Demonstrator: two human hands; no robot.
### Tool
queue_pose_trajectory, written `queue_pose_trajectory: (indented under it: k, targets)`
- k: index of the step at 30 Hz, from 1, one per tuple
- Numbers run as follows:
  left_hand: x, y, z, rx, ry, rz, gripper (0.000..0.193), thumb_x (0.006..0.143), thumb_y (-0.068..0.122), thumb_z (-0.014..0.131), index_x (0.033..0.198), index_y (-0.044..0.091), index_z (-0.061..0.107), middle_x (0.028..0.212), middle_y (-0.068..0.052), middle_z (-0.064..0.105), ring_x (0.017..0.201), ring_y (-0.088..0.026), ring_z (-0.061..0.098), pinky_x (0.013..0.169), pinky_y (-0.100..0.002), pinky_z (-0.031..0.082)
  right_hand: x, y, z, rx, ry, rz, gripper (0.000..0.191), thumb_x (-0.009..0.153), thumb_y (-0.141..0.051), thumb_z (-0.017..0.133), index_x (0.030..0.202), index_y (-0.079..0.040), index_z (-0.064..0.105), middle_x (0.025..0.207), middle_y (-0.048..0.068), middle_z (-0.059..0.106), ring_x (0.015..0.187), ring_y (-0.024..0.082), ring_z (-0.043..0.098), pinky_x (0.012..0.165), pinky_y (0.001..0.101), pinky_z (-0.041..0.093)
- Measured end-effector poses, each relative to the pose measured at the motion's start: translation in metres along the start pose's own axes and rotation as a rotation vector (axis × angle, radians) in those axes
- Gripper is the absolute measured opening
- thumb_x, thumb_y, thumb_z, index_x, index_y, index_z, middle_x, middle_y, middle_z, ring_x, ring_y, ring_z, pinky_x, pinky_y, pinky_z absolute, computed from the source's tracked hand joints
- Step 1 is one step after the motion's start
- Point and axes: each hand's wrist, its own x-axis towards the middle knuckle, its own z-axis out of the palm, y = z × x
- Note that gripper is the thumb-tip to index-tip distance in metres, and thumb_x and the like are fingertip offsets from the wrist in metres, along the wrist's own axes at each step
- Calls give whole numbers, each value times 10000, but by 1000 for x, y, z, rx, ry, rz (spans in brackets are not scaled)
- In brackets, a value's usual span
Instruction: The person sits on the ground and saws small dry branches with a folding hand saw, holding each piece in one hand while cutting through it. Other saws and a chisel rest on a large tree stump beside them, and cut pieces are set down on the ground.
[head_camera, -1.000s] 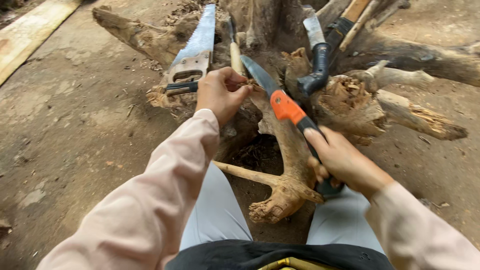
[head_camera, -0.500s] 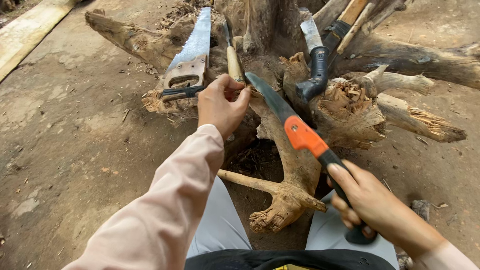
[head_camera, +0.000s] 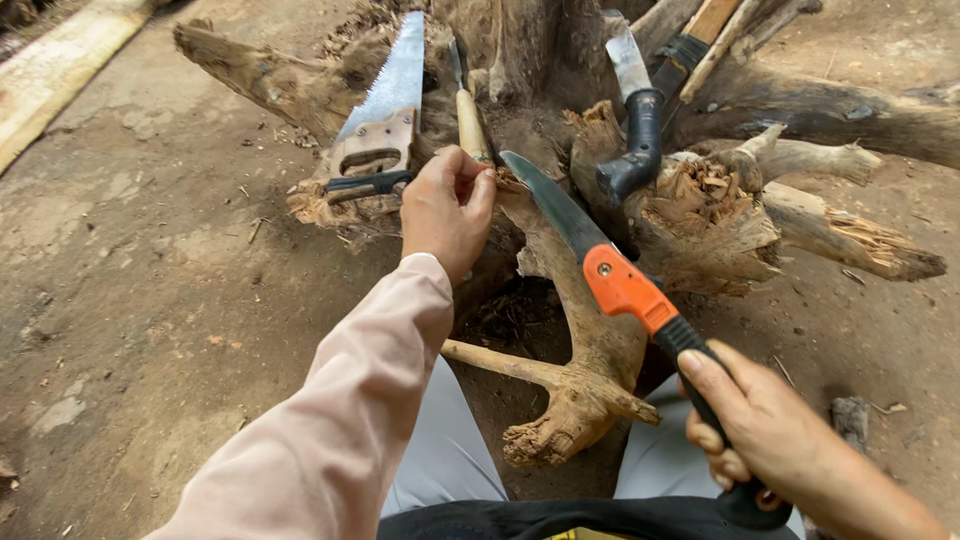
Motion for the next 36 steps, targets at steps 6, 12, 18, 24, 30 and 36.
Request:
queue_pose_trajectory:
  k: [6,12,18,24,30,36]
  targets:
    - [3,2,-2,9,28,-12,159,911,203,719,936,48,694,839,-98,747,735,-193,739,695,-322,568,64,-46,11,-229,27,-23,279,1050,-437,442,1141,-188,532,601,17,474,436,134,425,400,303,344]
    - [5,4,-4,43,5,22,162,918,201,716,935,42,685,862,-98,747,751,-198,742,705,-328,572,61,-52,12,-258,53,19,340,1045,-483,454,1049,-147,506,593,2,466,448,128,413,413,301,320]
    - [4,3,-5,-29,4,8,151,925,206,705,952,59,688,880,-85,771,778,-184,770,723,-318,589,7,-19,-21,-77,7,122,379,1081,-478,485,1109,-100,499,573,64,453,385,169,355,371,350,370]
    - [5,6,-5,17,47,-34,170,896,230,723,940,66,709,857,-102,762,755,-206,759,708,-329,577,64,-62,19,-212,44,-9,345,1033,-450,441,1073,-117,521,598,3,468,436,117,402,391,299,337]
    - [7,6,-7,16,34,-3,158,894,219,720,939,67,708,872,-98,762,775,-207,759,723,-334,575,40,-31,-12,-195,5,53,401,1116,-476,438,1115,-75,451,587,54,419,395,168,353,378,347,370]
    - [5,4,-5,-9,35,-27,167,910,212,715,954,52,694,872,-102,753,772,-208,759,719,-337,577,33,-9,-34,-101,-16,64,382,1095,-447,464,1120,-66,469,584,61,443,385,172,352,374,364,385]
